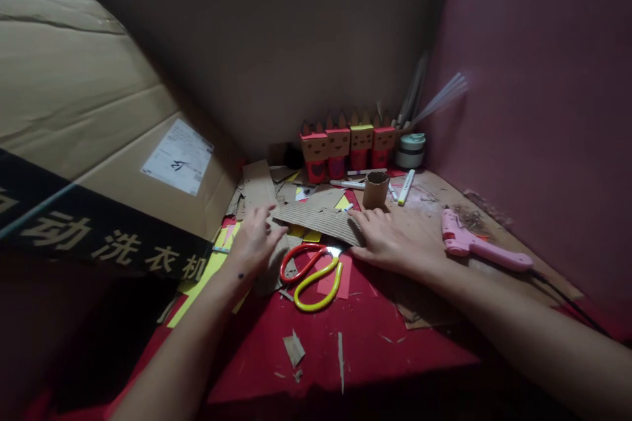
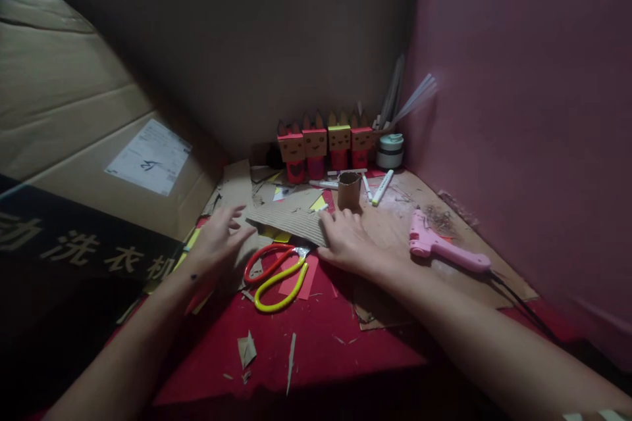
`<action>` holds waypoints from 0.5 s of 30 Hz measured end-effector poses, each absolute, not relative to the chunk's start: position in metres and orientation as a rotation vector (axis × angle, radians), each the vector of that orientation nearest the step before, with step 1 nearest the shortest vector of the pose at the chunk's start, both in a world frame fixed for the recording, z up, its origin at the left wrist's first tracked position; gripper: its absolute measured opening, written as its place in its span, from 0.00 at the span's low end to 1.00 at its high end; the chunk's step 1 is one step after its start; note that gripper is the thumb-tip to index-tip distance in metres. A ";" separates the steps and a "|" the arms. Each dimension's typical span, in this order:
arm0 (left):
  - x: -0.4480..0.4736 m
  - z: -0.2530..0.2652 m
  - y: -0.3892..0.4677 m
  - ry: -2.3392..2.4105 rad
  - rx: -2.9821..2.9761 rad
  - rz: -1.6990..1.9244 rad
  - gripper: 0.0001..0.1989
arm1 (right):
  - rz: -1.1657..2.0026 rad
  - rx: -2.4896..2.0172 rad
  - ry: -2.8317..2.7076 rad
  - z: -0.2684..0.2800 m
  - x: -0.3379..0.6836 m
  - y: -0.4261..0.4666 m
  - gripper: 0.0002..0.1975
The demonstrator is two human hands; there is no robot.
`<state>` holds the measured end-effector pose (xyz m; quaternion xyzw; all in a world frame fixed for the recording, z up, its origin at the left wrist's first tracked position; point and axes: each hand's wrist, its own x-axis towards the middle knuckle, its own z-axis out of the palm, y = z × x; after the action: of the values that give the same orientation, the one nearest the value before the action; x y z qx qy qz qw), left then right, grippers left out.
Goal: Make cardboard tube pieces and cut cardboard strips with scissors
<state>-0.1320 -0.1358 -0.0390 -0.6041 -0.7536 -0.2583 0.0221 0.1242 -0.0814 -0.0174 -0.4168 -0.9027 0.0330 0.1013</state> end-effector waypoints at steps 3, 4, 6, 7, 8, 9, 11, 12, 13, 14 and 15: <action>-0.095 -0.036 -0.137 -2.071 -2.231 -0.833 0.28 | 0.220 -1.276 -2.510 -0.028 0.120 -0.080 0.28; -0.084 -0.036 -0.137 -1.998 -2.310 -0.807 0.31 | 0.286 -1.279 -2.458 -0.029 0.119 -0.081 0.29; -0.067 -0.035 -0.136 -1.913 -2.352 -0.815 0.25 | 0.480 -1.180 -2.381 -0.027 0.120 -0.083 0.29; -0.062 -0.034 -0.135 -1.910 -2.325 -0.870 0.22 | 0.603 -1.088 -2.342 -0.025 0.123 -0.084 0.29; -0.060 -0.033 -0.134 -1.918 -2.281 -0.972 0.19 | 0.731 -0.977 -2.299 -0.022 0.127 -0.085 0.29; -0.059 -0.032 -0.133 -1.930 -2.237 -1.110 0.18 | 0.860 -0.859 -2.246 -0.020 0.131 -0.086 0.29; -0.063 -0.028 -0.132 -1.935 -2.187 -1.423 0.17 | 1.104 -0.658 -2.106 -0.018 0.138 -0.086 0.31; -0.065 -0.026 -0.132 -1.936 -2.185 -1.556 0.16 | 1.237 -0.563 -2.020 -0.018 0.140 -0.086 0.32; -0.067 -0.024 -0.133 -1.944 -2.194 -1.662 0.15 | 1.369 -0.478 -1.923 -0.019 0.140 -0.085 0.31; -0.068 -0.022 -0.134 -1.960 -2.216 -1.733 0.14 | 1.473 -0.414 -1.830 -0.021 0.139 -0.085 0.29; -0.068 -0.020 -0.135 -1.977 -2.243 -1.777 0.13 | 1.543 -0.371 -1.742 -0.022 0.137 -0.085 0.25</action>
<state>-0.0683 -0.1350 -0.0204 -0.6357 -0.5604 -0.5037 -0.1676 0.1371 -0.0854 -0.0218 -0.1455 -0.6830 0.6049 0.3826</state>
